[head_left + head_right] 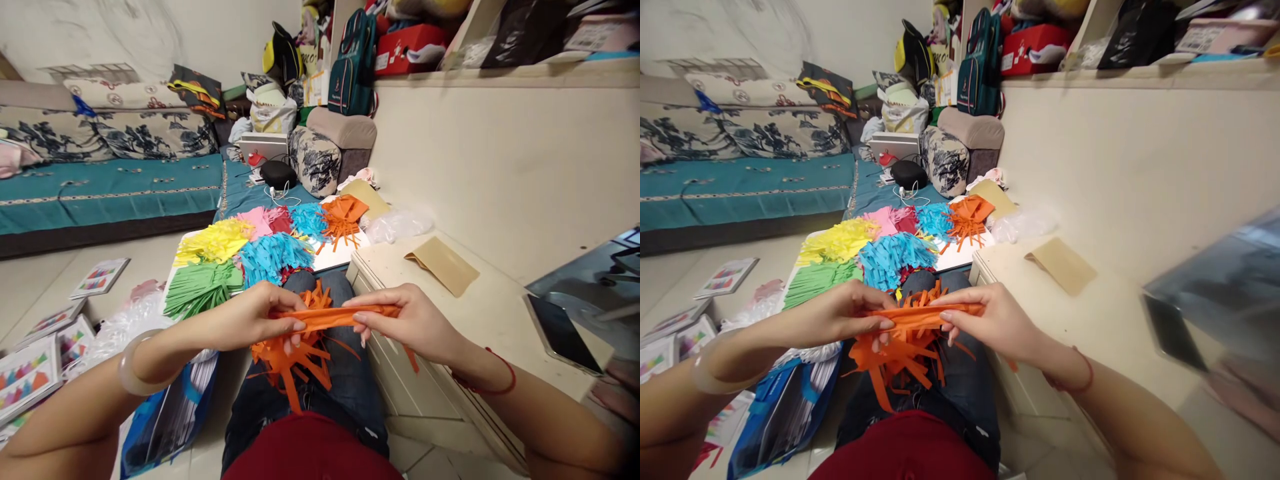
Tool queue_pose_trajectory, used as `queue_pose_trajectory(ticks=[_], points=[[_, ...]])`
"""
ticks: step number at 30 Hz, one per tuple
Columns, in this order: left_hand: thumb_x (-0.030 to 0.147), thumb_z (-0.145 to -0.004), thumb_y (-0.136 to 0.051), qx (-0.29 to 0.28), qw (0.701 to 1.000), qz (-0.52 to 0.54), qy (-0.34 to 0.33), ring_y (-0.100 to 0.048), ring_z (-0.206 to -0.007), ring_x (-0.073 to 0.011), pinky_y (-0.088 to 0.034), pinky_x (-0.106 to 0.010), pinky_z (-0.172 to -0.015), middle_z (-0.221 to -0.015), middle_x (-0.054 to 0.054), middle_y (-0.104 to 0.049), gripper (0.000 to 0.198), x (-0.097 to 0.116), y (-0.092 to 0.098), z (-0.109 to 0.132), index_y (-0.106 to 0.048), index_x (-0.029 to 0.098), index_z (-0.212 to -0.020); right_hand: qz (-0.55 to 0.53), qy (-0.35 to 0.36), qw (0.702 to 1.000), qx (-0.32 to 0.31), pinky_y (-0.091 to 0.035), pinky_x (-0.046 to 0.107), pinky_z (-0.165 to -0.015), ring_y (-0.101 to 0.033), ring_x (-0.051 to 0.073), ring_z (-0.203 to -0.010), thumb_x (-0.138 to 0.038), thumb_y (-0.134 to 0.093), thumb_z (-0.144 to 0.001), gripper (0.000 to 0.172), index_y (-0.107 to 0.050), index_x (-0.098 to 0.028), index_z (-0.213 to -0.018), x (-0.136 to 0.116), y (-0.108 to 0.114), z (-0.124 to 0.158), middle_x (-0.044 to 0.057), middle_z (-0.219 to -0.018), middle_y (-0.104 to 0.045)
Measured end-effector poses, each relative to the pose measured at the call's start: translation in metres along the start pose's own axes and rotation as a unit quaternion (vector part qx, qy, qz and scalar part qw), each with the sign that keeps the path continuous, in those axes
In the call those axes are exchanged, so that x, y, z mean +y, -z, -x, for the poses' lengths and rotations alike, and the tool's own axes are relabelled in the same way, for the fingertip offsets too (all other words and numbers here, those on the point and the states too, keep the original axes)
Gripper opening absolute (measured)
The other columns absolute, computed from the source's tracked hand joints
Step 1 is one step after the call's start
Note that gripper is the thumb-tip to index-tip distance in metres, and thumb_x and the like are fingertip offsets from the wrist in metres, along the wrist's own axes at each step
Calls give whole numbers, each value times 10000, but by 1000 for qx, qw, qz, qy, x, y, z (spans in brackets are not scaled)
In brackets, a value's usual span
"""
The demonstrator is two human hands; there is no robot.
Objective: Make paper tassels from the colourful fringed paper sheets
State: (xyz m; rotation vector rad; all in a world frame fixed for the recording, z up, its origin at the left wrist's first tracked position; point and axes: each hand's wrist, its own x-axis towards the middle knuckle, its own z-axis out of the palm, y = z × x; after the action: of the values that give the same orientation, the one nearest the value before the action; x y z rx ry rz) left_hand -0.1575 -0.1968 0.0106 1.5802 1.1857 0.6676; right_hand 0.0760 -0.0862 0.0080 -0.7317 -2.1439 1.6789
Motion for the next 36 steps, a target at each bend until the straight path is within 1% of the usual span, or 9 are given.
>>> queue_pose_trajectory(ticks=[3, 7, 14, 21, 25, 28, 30, 33, 36], points=[[281, -921, -504, 64, 996, 20, -53, -664, -670, -114, -519, -192, -640, -774, -40, -685, 173, -2, -5, 8, -581, 137, -978, -39, 46, 998, 18, -601, 204, -594, -691, 115, -584, -216, -695, -776, 186, -750, -150, -941, 3, 0, 6, 44, -712, -730], [204, -915, -515, 125, 980, 14, -154, -664, -653, -106, -519, -180, -629, -741, -30, -675, 88, -5, -12, 15, -579, 150, -937, -69, 153, 986, 12, -589, 186, -556, -690, 112, -570, -102, -666, -779, 156, -768, -192, -855, 3, 0, 13, 37, -708, -732], [210, -917, -529, 108, 958, 70, -255, -688, -692, -151, -546, -249, -682, -740, -73, -719, 141, -7, -13, 16, -651, 146, -884, -17, 248, 967, -52, -575, 212, -624, -690, 119, -680, -70, -630, -814, 179, -760, -182, -865, -2, 7, 15, 56, -750, -733], [300, -865, -605, 38, 960, 204, -186, -701, -698, -181, -557, -268, -664, -769, -93, -726, 193, -15, -4, 11, -652, 114, -882, 74, 323, 941, -61, -564, 251, -702, -685, 137, -715, -91, -725, -745, 179, -743, -156, -910, -6, 10, 12, 61, -757, -731], [366, -846, -631, -43, 978, 195, -67, -674, -591, -151, -540, -254, -626, -644, -57, -702, 255, -9, 0, -3, -523, 146, -775, 118, 314, 940, -59, -549, 207, -649, -681, 121, -704, -102, -709, -766, 115, -746, -150, -863, -6, 10, 8, 63, -761, -730], [338, -870, -608, -122, 977, 176, 10, -626, -495, -109, -496, -204, -532, -637, -11, -689, 209, 1, -1, -14, -480, 177, -902, 138, 318, 933, -93, -543, 202, -646, -680, 117, -715, -118, -697, -785, 98, -740, -141, -870, -5, 10, 5, 71, -788, -733], [362, -893, -565, -159, 976, 144, 23, -585, -450, -85, -467, -179, -496, -631, -9, -671, 211, 6, -3, -19, -521, 159, -930, 144, 325, 928, -112, -539, 200, -656, -679, 114, -720, -131, -689, -797, 76, -735, -133, -857, -6, 12, 4, 71, -785, -730], [372, -914, -513, -134, 989, 67, 14, -500, -401, -52, -417, -148, -454, -548, 5, -598, 296, 12, -6, -21, -565, 127, -757, 184, 297, 928, -133, -529, 194, -679, -677, 107, -739, -189, -681, -815, 88, -723, -149, -881, -10, 17, 3, 54, -822, -731], [325, -907, -502, -59, 998, -37, 8, -464, -419, -48, -368, -134, -432, -527, 11, -560, 322, 17, -12, -20, -551, 123, -661, 289, 224, 925, -104, -518, 235, -739, -676, 159, -860, -388, -774, -708, 434, -672, -184, -1076, -17, 14, 0, 58, -977, -723]])
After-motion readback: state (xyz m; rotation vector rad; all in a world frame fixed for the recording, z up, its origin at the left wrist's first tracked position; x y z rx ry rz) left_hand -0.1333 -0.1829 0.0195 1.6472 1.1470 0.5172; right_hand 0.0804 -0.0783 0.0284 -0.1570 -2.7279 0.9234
